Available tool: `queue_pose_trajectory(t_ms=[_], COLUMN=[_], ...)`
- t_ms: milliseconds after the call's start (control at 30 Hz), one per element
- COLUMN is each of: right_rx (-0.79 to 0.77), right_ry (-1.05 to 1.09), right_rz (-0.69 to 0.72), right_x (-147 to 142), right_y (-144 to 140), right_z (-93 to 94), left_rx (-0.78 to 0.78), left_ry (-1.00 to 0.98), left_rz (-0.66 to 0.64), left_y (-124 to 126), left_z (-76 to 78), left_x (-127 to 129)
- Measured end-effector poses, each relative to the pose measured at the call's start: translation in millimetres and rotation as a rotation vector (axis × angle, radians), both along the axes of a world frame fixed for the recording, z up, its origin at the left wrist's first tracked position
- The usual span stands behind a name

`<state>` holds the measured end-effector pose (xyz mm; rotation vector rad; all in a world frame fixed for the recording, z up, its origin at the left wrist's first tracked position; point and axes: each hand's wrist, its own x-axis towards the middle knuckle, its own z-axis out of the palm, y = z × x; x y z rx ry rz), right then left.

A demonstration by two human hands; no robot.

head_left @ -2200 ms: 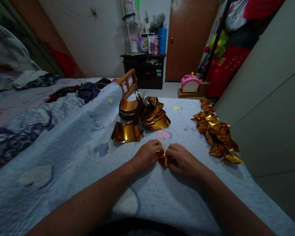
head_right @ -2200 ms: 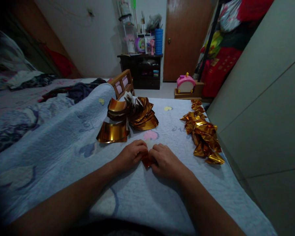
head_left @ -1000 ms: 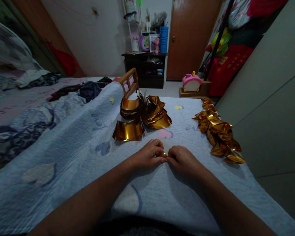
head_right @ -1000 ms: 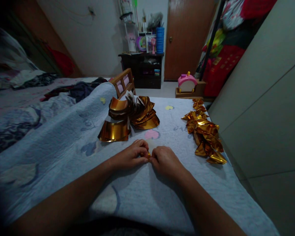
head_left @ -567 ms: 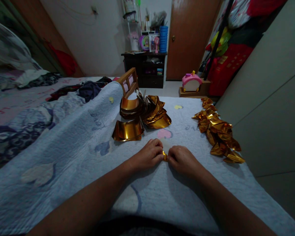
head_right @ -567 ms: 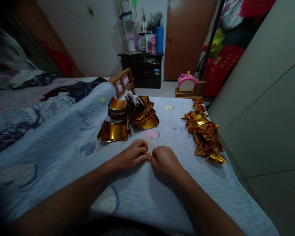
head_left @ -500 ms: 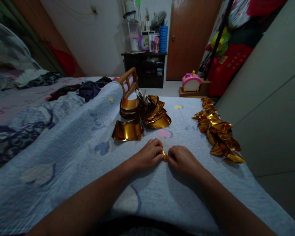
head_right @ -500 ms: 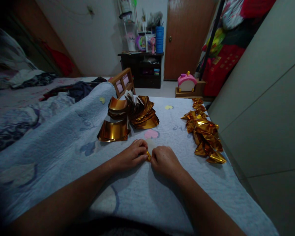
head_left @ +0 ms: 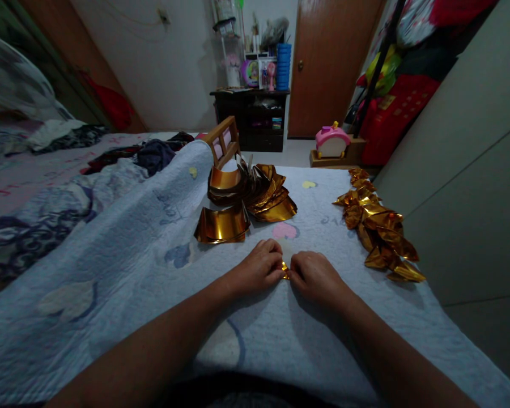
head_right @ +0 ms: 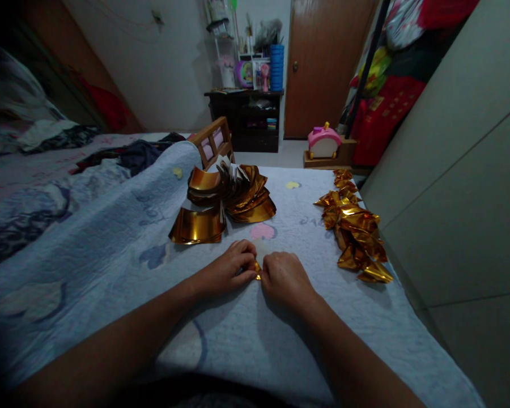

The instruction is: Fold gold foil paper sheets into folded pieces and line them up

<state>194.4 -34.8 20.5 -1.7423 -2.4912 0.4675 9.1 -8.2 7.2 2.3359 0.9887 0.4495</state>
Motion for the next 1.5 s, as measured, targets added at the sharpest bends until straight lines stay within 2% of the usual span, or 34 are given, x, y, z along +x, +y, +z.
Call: queue_pose_trajectory(t_ms=[467,1100,1500], right_rx=[0.001,0.06,0.168], right_ry=[-0.007,0.0,0.056], right_rz=[0.016,0.039,-0.06], right_x=[0,1,-1], right_y=[-1,-4,-9], right_z=[3.5,-1.3,-11.6], left_rx=[0.007,0.05,0.086], left_ry=[-0.014,0.088,0.118], left_rz=[0.034,0.045,0.071], left_y=[-2,-5,-6], left_z=[-0.8,-2.1,-8.6], left_x=[0,3,5])
